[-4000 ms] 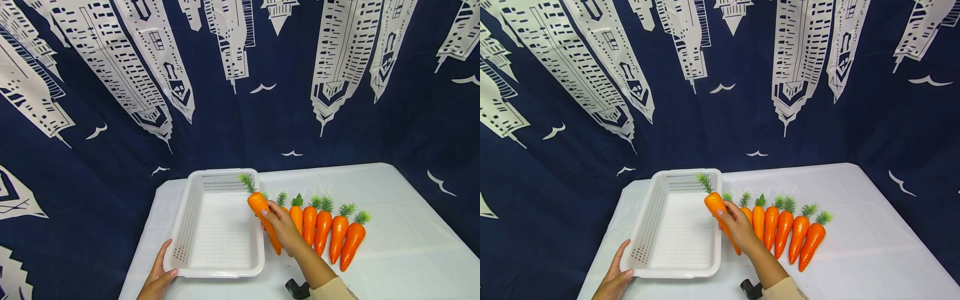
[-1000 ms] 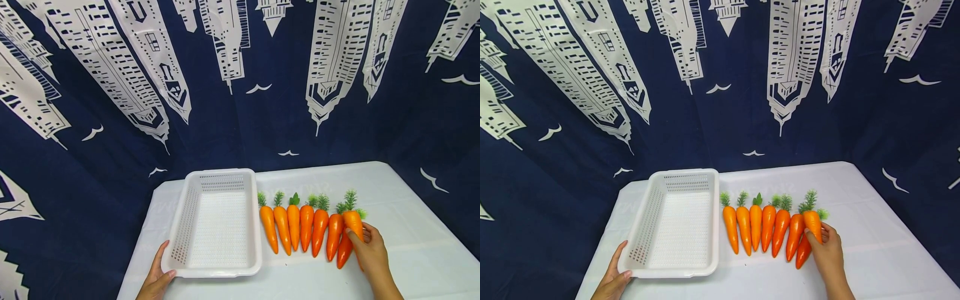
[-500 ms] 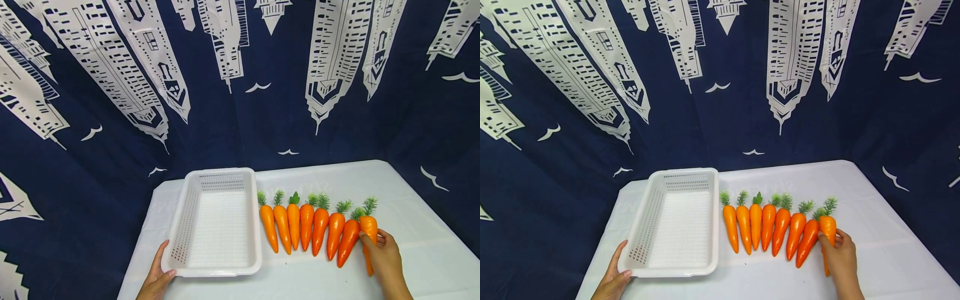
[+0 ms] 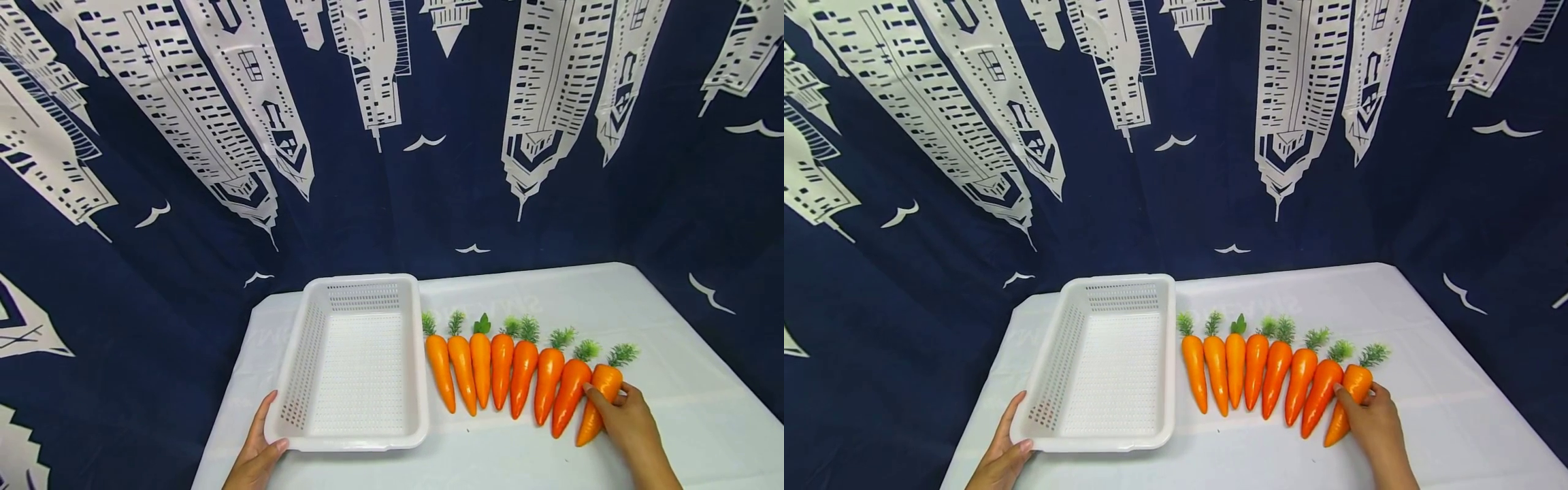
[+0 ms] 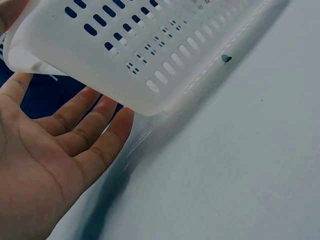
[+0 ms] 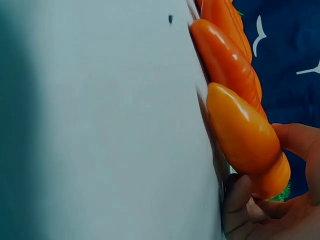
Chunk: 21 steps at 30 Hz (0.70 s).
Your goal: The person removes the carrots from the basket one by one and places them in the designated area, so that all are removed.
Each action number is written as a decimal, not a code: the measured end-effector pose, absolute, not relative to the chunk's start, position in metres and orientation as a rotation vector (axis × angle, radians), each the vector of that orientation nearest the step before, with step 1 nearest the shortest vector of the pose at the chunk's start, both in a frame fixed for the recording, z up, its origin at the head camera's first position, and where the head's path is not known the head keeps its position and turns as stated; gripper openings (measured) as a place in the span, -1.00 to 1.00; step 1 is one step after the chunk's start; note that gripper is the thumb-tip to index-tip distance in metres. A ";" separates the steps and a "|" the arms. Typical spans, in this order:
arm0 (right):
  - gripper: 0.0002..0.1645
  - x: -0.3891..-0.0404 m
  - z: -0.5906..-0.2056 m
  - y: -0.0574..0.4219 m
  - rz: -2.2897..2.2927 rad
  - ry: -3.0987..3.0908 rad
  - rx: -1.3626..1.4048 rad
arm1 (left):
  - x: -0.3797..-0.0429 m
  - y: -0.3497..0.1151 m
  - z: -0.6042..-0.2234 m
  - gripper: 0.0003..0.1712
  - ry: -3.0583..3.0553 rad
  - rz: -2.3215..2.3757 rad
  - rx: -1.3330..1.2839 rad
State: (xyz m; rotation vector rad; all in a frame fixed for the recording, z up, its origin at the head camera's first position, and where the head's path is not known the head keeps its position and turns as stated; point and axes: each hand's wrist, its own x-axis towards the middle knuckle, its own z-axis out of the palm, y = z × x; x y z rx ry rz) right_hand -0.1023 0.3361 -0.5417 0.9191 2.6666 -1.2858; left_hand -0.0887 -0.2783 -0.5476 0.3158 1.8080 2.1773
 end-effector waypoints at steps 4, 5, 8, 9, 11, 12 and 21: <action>0.16 -0.102 -0.540 0.337 -1.248 2.662 0.905 | -0.089 -0.278 -0.547 0.01 1.809 2.172 0.321; 0.15 -0.102 -0.540 0.337 -1.243 2.664 0.902 | -0.089 -0.278 -0.547 0.01 1.809 2.172 0.323; 0.07 -0.104 -0.540 0.337 -1.240 2.677 0.869 | -0.089 -0.278 -0.546 0.01 1.816 2.173 0.322; 0.05 -0.104 -0.540 0.337 -1.260 2.670 0.832 | -0.089 -0.278 -0.546 0.01 1.818 2.174 0.319; 0.01 -0.105 -0.541 0.337 -1.252 2.690 0.794 | -0.089 -0.277 -0.546 0.01 1.827 2.176 0.311; 0.01 -0.106 -0.541 0.337 -1.247 2.701 0.777 | -0.089 -0.277 -0.546 0.01 1.828 2.177 0.310; 0.15 -0.110 -0.542 0.338 -1.220 2.735 0.779 | -0.089 -0.276 -0.545 0.01 1.815 2.174 0.307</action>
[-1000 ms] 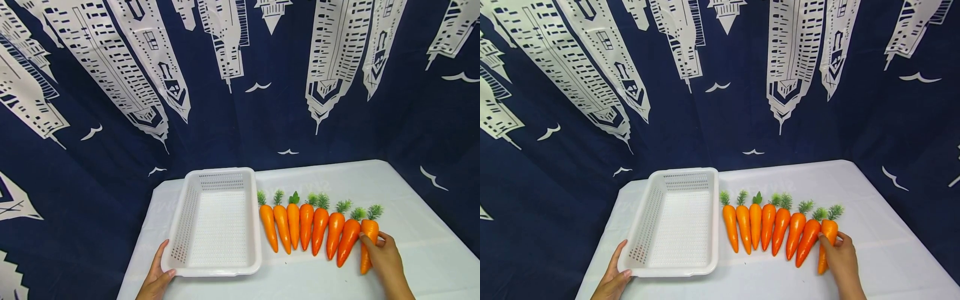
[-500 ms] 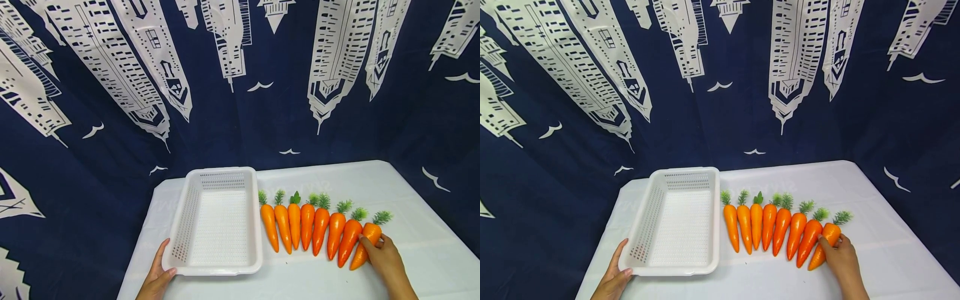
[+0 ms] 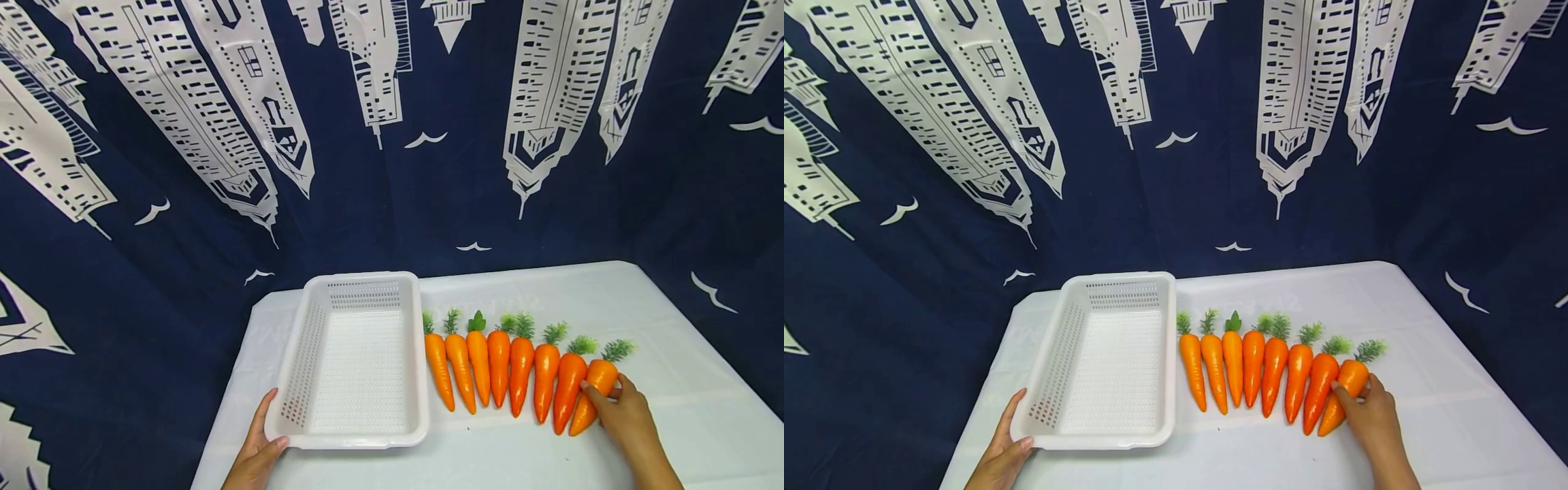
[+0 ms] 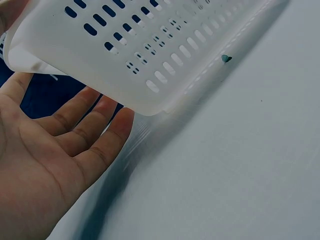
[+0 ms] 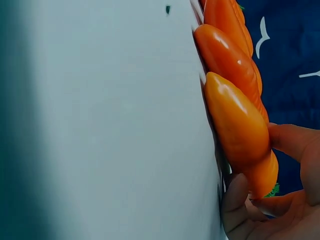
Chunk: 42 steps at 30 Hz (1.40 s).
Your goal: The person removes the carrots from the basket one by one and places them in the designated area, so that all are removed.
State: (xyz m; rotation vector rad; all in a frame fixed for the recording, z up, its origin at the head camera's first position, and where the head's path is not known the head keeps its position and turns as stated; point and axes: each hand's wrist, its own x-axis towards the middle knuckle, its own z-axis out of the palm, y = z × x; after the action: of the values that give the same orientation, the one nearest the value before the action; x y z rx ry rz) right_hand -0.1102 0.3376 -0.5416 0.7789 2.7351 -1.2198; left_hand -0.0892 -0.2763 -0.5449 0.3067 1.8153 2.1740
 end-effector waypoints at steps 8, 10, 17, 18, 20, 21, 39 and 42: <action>0.10 -0.116 -0.538 0.340 -1.194 2.762 0.692 | -0.088 -0.275 -0.546 0.01 1.795 2.188 0.312; 0.03 -0.117 -0.537 0.340 -1.207 2.751 0.666 | -0.088 -0.275 -0.546 0.01 1.796 2.190 0.310; 0.01 -0.116 -0.536 0.340 -1.147 2.759 0.694 | -0.087 -0.276 -0.546 0.00 1.803 2.191 0.299; 0.01 -0.116 -0.537 0.340 -1.142 2.761 0.691 | -0.087 -0.276 -0.547 0.00 1.804 2.192 0.299; 0.03 -0.116 -0.538 0.341 -1.150 2.763 0.684 | -0.087 -0.277 -0.547 0.00 1.801 2.197 0.301; 0.04 -0.116 -0.538 0.341 -1.155 2.761 0.690 | -0.087 -0.277 -0.548 0.00 1.799 2.198 0.307; -0.17 -0.113 -0.530 0.329 -1.356 2.819 0.951 | -0.084 -0.261 -0.515 -0.26 2.445 1.969 -0.218; -0.28 -0.111 -0.525 0.324 -1.412 2.889 0.914 | -0.087 -0.256 -0.508 -0.34 2.619 1.871 -0.388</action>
State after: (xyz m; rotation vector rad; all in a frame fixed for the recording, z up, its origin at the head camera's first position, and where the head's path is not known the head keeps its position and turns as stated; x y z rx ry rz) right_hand -0.1106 0.3244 -0.5250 0.9143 2.8886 -1.4117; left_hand -0.0867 -0.2560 -0.5082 -0.3879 2.6189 1.8713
